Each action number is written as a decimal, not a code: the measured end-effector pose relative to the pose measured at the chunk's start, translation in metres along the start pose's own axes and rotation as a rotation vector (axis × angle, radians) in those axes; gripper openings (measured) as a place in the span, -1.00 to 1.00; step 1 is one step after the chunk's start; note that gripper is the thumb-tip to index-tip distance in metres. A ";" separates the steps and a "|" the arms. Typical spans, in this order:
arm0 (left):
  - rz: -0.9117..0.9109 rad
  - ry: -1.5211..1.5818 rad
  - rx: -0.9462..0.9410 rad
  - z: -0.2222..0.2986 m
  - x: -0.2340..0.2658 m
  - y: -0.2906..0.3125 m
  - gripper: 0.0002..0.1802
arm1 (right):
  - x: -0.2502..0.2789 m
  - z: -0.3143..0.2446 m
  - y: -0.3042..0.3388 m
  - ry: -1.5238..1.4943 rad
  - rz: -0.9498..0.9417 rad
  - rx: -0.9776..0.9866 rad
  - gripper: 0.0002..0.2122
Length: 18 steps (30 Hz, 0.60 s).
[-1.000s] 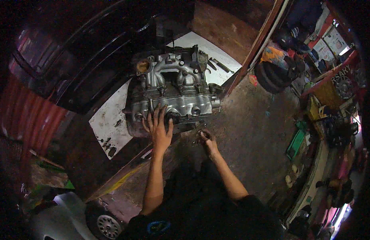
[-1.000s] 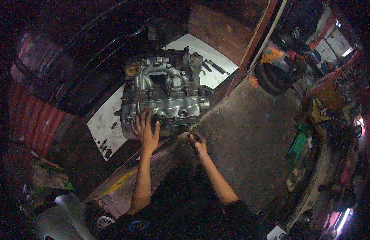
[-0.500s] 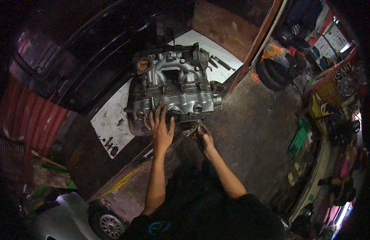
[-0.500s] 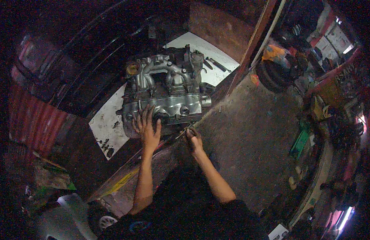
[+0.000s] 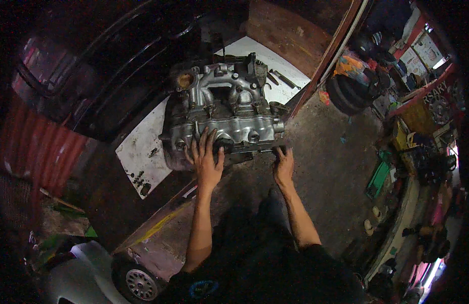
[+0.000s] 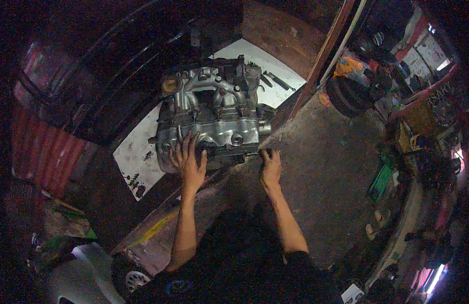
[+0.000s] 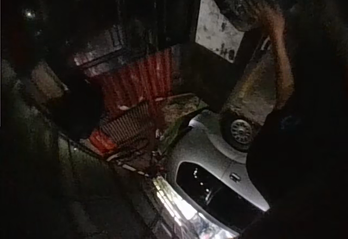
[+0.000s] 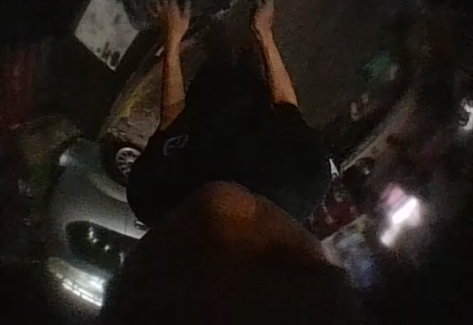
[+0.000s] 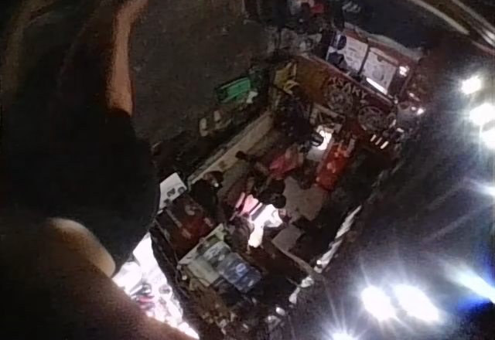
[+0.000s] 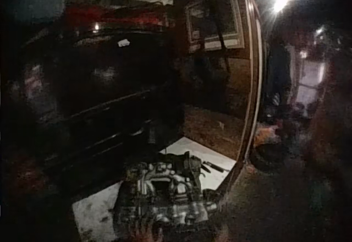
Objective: The person uses a wrench to tighten bolts on a disassembled engine block resting on a workbench. The person repeatedly turns the wrench on several bolt locations around the engine casing.
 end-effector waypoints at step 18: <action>-0.010 -0.037 -0.007 -0.001 -0.004 -0.002 -0.41 | -0.144 0.055 0.083 -1.011 -0.124 -0.708 -0.80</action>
Point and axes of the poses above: each hand's wrist, its own y-axis away from the middle knuckle, its own x-axis out of the back of the hand, z = x × y, the point moved 5 cm from there along -y, towards the middle knuckle, and after that the axes turned 3 degrees about -z, right-handed, at the moved point
